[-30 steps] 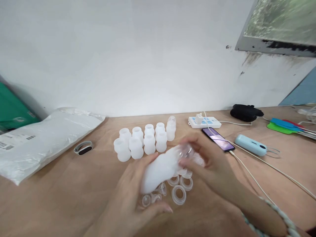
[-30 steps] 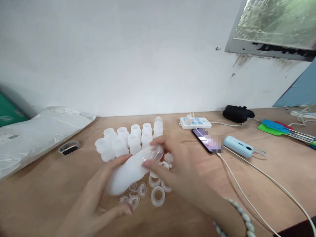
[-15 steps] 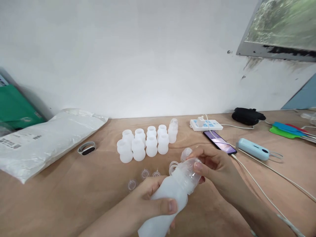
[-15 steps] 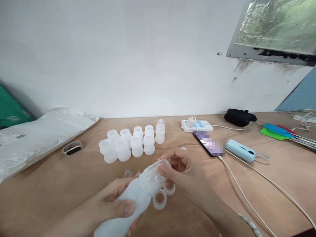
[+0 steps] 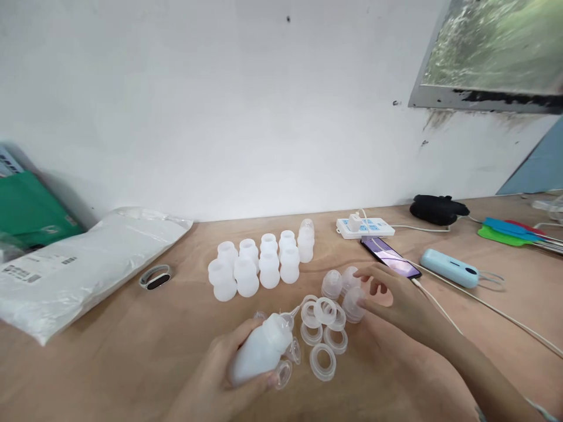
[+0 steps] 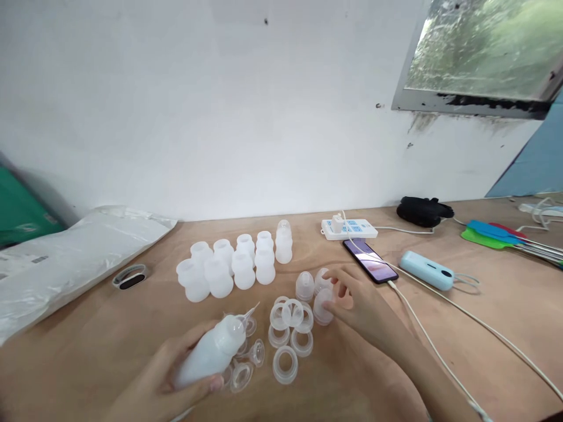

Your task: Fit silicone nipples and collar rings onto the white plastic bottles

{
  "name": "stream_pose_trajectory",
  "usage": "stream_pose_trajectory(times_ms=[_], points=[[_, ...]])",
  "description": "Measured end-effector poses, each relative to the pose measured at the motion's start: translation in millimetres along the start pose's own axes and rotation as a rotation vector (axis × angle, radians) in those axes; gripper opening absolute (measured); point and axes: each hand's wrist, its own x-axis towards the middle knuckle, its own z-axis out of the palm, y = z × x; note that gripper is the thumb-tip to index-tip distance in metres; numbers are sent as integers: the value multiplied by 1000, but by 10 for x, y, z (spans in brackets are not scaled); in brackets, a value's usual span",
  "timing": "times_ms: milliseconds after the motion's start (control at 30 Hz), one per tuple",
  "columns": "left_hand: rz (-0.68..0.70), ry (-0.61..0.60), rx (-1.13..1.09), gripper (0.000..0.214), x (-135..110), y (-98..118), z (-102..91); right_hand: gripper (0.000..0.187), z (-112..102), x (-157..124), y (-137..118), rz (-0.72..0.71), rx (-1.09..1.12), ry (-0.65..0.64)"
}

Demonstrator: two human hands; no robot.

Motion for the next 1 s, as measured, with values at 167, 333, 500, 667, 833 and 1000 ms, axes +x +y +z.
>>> stream_pose_trajectory(times_ms=[167, 333, 500, 667, 833, 1000], points=[[204, 24, 359, 45, 136, 194, 45, 22, 43, -51, -271, 0, 50, 26], [611, 142, 797, 37, 224, 323, 164, 27, 238, -79, -684, 16, 371, -292], [749, 136, 915, 40, 279, 337, 218, 21, 395, 60, -904, 130, 565, -362], [440, -68, 596, 35, 398, 437, 97, 17, 436, 158, -834, 27, 604, -357], [135, -246, 152, 26, 460, 543, -6, 36, 463, 191, -669, -455, 529, -223], [256, -75, 466, 38, 425, 358, 54, 52, 476, 166, -652, -211, 466, -267]])
